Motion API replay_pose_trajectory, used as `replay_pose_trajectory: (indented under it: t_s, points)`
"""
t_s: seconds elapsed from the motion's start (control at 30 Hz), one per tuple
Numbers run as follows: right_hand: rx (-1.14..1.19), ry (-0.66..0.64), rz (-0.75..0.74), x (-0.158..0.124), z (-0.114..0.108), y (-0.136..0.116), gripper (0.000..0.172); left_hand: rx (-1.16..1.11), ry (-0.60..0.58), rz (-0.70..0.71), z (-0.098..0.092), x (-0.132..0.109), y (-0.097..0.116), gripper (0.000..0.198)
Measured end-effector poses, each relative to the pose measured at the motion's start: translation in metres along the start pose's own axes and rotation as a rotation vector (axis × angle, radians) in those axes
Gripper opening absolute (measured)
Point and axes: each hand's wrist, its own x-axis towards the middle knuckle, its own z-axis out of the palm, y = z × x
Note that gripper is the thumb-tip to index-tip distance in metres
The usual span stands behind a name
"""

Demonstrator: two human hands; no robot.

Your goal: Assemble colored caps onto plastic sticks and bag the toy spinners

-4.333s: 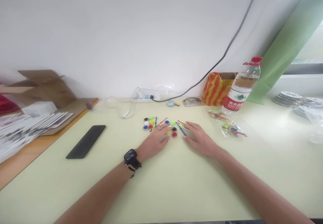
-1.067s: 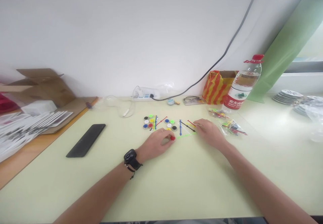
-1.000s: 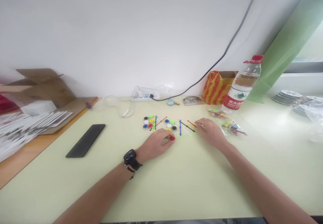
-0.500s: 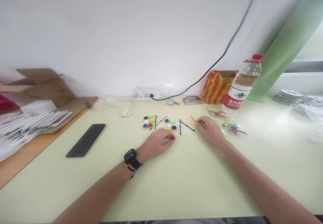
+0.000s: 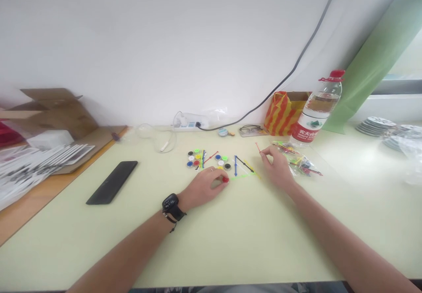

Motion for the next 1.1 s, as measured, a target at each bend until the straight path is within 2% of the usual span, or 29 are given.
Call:
replay_pose_trajectory:
  t_s: [0.1, 0.17, 0.3, 0.43, 0.57, 0.73, 1.1]
  points:
    - [0.082, 0.044, -0.017, -0.001, 0.000, -0.006, 0.016, -0.006, 0.001, 0.000, 0.000, 0.000, 0.000, 0.012]
    - [0.106, 0.026, -0.032, -0.004, 0.000, -0.013, 0.022, -0.011, 0.001, -0.002, 0.000, 0.000, 0.000, 0.012]
    - [0.078, -0.146, -0.119, -0.015, 0.001, -0.036, 0.027, -0.021, -0.007, 0.006, 0.001, 0.000, 0.001, 0.011]
    - [-0.116, -0.354, -0.249, -0.030, 0.007, -0.056, 0.032, -0.022, -0.010, 0.006, 0.001, 0.000, 0.001, 0.012]
    - [-0.273, -0.463, -0.328, -0.039, 0.014, -0.065, 0.036, -0.015, -0.011, 0.000, 0.001, 0.000, 0.002, 0.011]
    - [-0.337, -0.480, -0.367, -0.042, 0.016, -0.065, 0.034, -0.014, -0.015, 0.008, 0.001, 0.001, 0.003, 0.012]
    - [-0.372, -0.464, -0.282, -0.039, 0.018, -0.061, 0.032, -0.023, 0.000, -0.004, 0.001, 0.000, 0.002, 0.010]
